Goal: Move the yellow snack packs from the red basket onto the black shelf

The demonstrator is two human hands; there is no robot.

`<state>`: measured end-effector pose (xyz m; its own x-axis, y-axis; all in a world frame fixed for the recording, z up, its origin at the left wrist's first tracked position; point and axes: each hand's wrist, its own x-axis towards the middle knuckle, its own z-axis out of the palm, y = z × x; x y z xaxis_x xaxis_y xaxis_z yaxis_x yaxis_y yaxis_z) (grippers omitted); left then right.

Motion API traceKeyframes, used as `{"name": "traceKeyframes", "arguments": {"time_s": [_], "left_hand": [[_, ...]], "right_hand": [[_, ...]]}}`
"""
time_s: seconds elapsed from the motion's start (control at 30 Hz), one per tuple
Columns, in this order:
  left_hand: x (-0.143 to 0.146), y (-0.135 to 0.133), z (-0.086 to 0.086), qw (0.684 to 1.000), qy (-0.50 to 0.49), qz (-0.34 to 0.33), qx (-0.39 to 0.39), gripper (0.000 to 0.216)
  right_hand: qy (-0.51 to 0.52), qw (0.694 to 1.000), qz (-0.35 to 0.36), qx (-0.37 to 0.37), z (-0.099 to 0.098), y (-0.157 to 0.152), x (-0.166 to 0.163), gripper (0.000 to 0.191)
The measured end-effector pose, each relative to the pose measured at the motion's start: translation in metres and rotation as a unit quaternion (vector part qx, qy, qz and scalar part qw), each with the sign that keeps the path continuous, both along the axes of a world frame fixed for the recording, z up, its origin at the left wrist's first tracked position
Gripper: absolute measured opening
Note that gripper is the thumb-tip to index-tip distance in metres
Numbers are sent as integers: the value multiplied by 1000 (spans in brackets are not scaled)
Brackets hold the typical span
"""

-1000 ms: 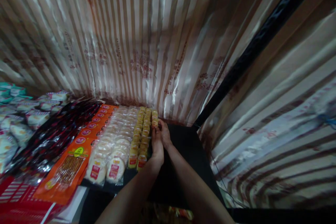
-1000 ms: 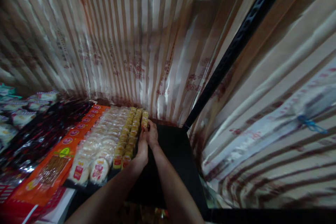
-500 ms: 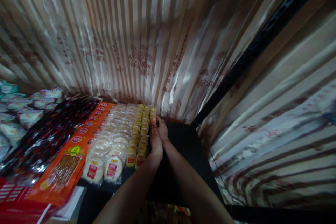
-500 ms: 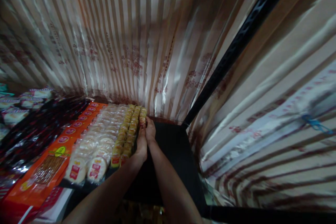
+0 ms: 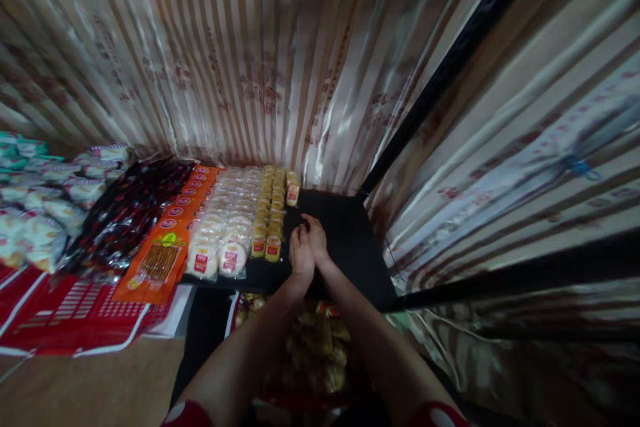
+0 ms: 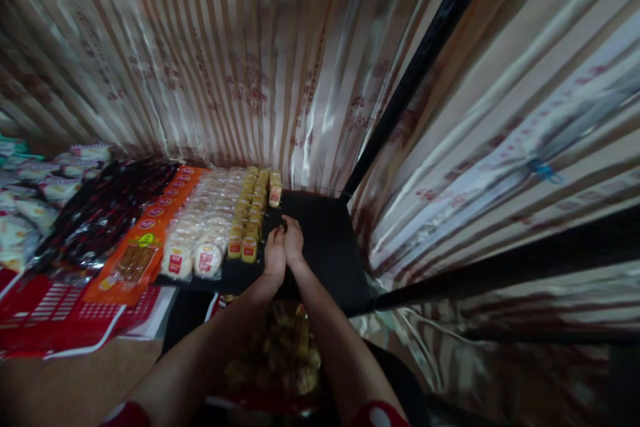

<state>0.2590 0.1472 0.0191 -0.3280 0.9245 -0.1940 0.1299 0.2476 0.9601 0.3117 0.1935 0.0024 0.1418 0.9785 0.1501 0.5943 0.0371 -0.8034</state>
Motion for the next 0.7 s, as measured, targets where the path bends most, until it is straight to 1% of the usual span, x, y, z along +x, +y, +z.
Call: {"name": "traceKeyframes", "arguments": {"time_s": [0.07,0.13,0.2,0.27,0.33,0.37,0.43,0.5,0.57,0.63,0.7], "left_hand": [[-1,-25,3,1000,6,2,-10,35],[-2,-51,6,1000,21,-1,-4,33],[-4,-77,8,999,46,-15,16,34],[-7,-104,6,995,69,-46,52,37],[-12,-131,-1,988,78,-93,98,40],[-15,-144,-6,982,76,-131,116,40],[-23,-165,-19,979,69,-160,108,38],[-31,-178,-34,984,52,-154,78,36],[-37,-184,-47,988,41,-148,28,32],[-41,-183,-57,986,38,-158,-42,28],[-44,-180,-64,980,38,-159,-115,25]], "right_hand": [[11,1000,-1,0,1,-26,2,37],[29,1000,-4,10,0,-51,3,36],[51,998,1,30,-1,-77,5,35],[68,997,16,42,-3,-103,8,36],[74,996,37,40,-8,-130,12,37],[70,996,51,36,-10,-144,14,36],[62,995,70,30,-16,-170,16,36],[51,996,71,24,-23,-192,15,35],[0,995,98,-11,-32,-205,12,34],[-43,992,102,-64,-42,-210,8,36],[-68,988,84,-115,-52,-209,6,38]]}}
